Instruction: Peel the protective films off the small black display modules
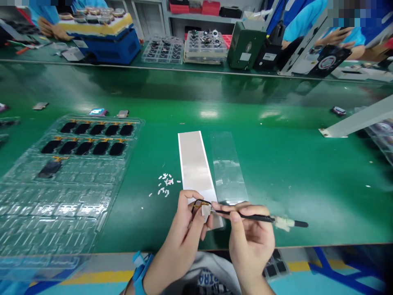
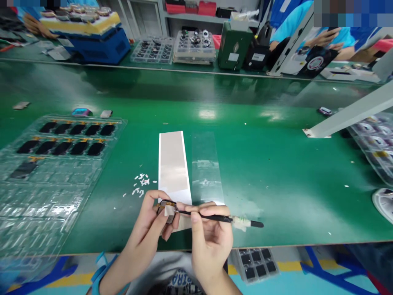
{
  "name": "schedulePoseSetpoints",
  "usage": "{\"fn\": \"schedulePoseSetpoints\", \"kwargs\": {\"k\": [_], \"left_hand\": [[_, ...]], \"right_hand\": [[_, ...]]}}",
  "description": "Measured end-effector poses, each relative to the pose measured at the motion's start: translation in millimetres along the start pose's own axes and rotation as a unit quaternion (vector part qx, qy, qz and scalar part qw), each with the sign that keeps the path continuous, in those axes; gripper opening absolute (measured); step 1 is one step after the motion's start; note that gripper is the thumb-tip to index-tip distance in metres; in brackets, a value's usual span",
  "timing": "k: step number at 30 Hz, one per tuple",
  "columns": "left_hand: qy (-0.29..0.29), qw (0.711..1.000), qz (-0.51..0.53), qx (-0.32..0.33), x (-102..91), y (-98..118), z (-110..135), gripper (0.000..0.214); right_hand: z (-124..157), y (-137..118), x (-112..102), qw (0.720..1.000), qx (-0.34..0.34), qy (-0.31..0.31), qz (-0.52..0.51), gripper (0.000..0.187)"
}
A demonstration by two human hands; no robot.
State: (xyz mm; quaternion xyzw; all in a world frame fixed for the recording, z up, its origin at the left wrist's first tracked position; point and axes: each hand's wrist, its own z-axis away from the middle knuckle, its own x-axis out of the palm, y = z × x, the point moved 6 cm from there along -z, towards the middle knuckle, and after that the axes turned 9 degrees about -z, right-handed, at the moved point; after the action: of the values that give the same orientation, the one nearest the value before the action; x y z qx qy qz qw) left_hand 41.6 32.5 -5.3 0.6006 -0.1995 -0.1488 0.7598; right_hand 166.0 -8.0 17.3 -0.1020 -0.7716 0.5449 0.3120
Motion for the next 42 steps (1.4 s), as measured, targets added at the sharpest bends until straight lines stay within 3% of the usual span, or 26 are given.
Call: {"fn": "schedulePoseSetpoints", "kwargs": {"k": [7, 24, 30, 42], "left_hand": [[-0.005, 0.997, 0.071, 0.016, 1.5, -1, -4, 0.031], [0.038, 0.999, 0.025, 0.009, 2.5, 1, -3, 0.023], [0.023, 0.999, 0.020, 0.014, 3.3, -1, -3, 0.018], [0.047, 0.998, -0.006, 0.041, 0.3, -6, -4, 0.016]], "right_hand": [[-4, 2, 4, 1.000, -0.021, 0.000, 0.007, 0.013], [-2, 1, 4, 0.999, -0.039, -0.002, 0.015, 0.016], [-3, 0, 5, 0.999, -0.038, -0.001, 0.005, 0.015], [-4, 11, 0, 0.999, 0.030, -0.021, -0.015, 0.009]]}}
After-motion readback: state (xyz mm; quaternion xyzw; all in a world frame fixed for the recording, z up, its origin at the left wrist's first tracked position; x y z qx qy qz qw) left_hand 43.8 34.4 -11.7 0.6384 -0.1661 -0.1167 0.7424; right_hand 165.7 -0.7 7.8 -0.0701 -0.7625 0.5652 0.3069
